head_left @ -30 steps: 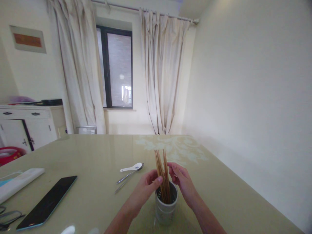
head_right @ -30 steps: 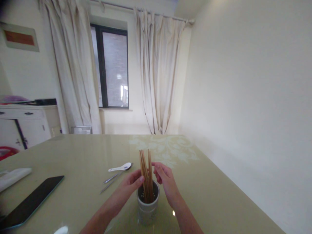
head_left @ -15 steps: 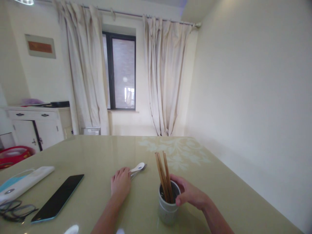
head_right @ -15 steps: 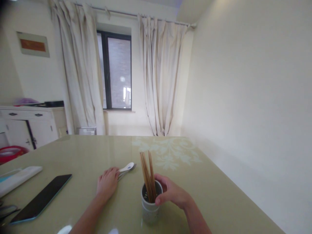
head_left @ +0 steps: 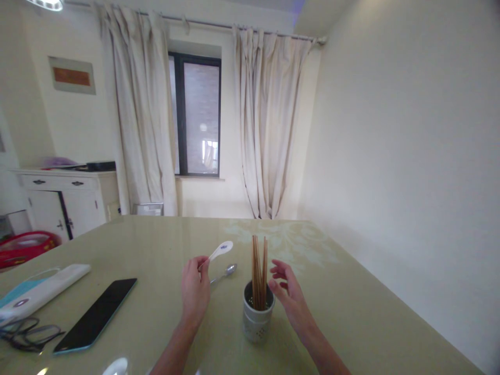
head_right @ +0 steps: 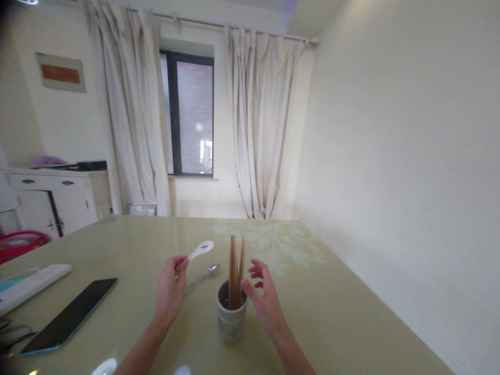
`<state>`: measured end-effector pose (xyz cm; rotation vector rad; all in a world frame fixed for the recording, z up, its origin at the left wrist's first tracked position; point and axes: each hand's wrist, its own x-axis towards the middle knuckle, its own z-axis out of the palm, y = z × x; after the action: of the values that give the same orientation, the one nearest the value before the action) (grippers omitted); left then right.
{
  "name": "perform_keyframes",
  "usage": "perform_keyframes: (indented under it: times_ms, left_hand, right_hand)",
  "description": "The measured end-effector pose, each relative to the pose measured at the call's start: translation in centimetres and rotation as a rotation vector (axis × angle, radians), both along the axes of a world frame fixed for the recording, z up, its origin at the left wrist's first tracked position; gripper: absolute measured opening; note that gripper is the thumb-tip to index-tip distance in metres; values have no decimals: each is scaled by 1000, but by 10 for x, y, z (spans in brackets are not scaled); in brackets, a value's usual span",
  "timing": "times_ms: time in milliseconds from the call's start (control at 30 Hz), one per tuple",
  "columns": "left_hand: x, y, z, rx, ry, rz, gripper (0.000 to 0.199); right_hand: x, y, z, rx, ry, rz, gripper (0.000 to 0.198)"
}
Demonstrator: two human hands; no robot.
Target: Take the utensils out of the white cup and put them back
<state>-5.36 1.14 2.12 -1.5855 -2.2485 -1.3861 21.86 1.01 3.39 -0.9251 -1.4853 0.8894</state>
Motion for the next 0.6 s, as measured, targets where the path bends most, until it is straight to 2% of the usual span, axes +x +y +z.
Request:
perform_keyframes:
  times_ms: [67,133,233,300,367,433,500,600]
  left_hand:
    - [19,-11,7,281,-133,-75,31]
    - [43,-26,11,430,-153,-265,25]
    - [76,-46,11,454,-96,-557,19]
    - [86,-51,10,407,-92,-658,19]
    - [81,-47,10,363,-148,-609,27]
    - [63,-34,9,299,-218,-422,36]
    - [40,-19,6,119,-173,-266,37]
    - [9,-4,-6,-233,83,-92,34]
  right_hand:
    - [3,-4,3,161,10,-194,57]
    - [2,-12,5,301,-2,-214,48]
    - [-3,-25,7,361,11,-130,37]
    - [-5,-29,8,320,72,-145,32]
    - [-4,-28,11,275,159,-229,33]
    - [1,-24,17,248,235,-322,35]
    - [8,-19,23,237,262,-361,37]
    - [15,-11,26,231,195,-334,39]
